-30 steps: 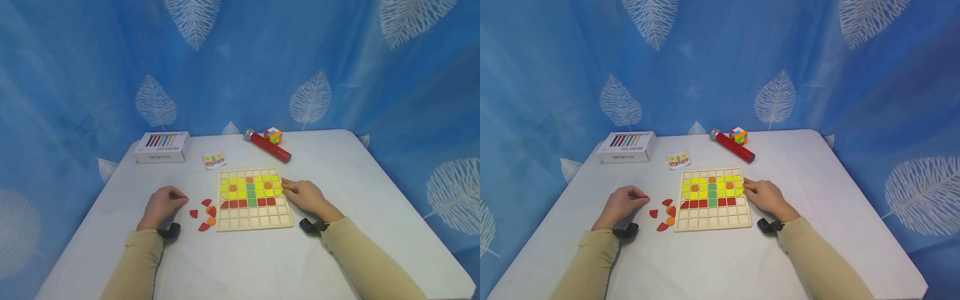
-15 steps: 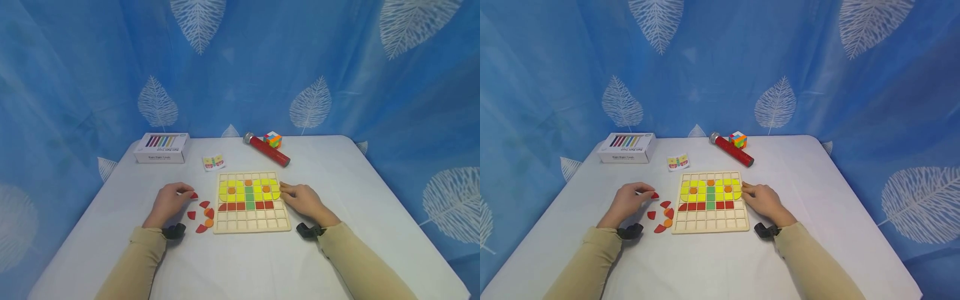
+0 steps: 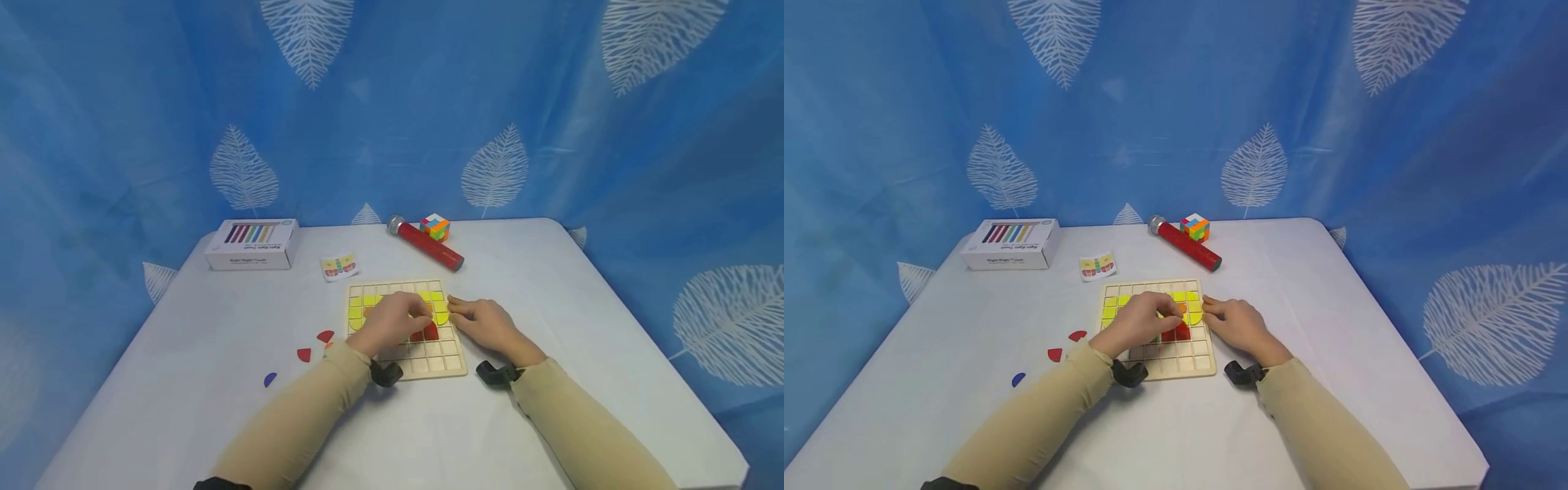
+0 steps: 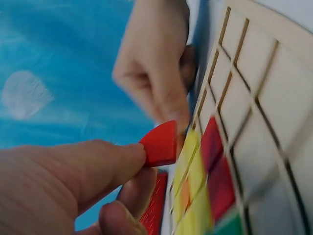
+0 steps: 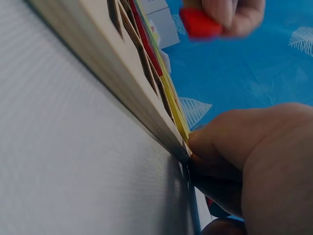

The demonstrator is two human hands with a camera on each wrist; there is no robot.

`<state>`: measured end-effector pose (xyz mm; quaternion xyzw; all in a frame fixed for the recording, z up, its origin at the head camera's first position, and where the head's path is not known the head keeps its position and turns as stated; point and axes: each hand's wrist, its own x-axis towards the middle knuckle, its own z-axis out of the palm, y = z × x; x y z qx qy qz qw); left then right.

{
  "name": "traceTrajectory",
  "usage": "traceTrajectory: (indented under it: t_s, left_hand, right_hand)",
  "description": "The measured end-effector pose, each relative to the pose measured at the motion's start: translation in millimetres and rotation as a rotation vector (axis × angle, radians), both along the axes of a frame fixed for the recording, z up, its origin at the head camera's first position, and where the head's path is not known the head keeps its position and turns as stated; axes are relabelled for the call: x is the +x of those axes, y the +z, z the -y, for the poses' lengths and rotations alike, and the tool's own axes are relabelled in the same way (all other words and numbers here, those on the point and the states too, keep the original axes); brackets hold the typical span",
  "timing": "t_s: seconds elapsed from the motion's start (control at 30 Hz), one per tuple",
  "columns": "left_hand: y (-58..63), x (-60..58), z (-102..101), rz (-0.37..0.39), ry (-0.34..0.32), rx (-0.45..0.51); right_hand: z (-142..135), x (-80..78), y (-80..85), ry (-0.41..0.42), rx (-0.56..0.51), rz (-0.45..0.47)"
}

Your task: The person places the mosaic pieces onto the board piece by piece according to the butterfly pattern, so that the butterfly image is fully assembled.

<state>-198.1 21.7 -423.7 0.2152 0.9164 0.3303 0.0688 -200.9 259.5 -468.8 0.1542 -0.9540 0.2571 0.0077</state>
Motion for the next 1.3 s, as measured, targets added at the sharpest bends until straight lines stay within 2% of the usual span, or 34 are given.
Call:
traceTrajectory:
  t_s: [0.13, 0.3, 0.6, 0.8, 0.9, 1.0, 1.13, 1.2, 1.3]
  left_hand:
    - [-5.9, -7.6, -21.9, -0.002, -0.013, -0.051]
    - [-11.1, -12.5, -32.5, 0.008, -0.019, -0.071]
    - [-12.4, -7.9, -33.8, 0.005, -0.055, -0.097]
    - [-12.1, -4.5, -35.5, -0.065, -0.081, -0.163]
    - [-9.1, -3.3, -29.3, -0.088, -0.061, -0.153]
    - [1.0, -1.9, -6.5, -0.085, 0.02, -0.093]
    - [11.4, 1.6, 59.9, -0.073, 0.193, 0.006]
    - [9.9, 6.0, 97.9, -0.069, 0.3, 0.028]
    - [0.8, 15.1, 145.4, -0.052, 0.426, 0.011]
  right_hand:
    - [0.5, -0.5, -1.3, 0.006, 0.005, -0.016]
    - [0.1, -0.1, 1.6, 0.014, 0.006, -0.023]
    - [1.3, -0.3, 2.0, 0.009, 0.009, -0.008]
    - [0.0, -0.9, 0.7, 0.015, 0.013, -0.023]
    - [-0.2, -0.3, 2.0, 0.012, 0.012, -0.012]
    - [0.4, 0.1, 2.5, 0.004, 0.012, 0.01]
    - [4.9, -1.2, 1.9, 0.001, 0.023, 0.031]
    - [5.3, -0.5, 3.1, -0.009, 0.018, 0.044]
    - [3.5, -0.3, 4.9, -0.019, 0.017, 0.05]
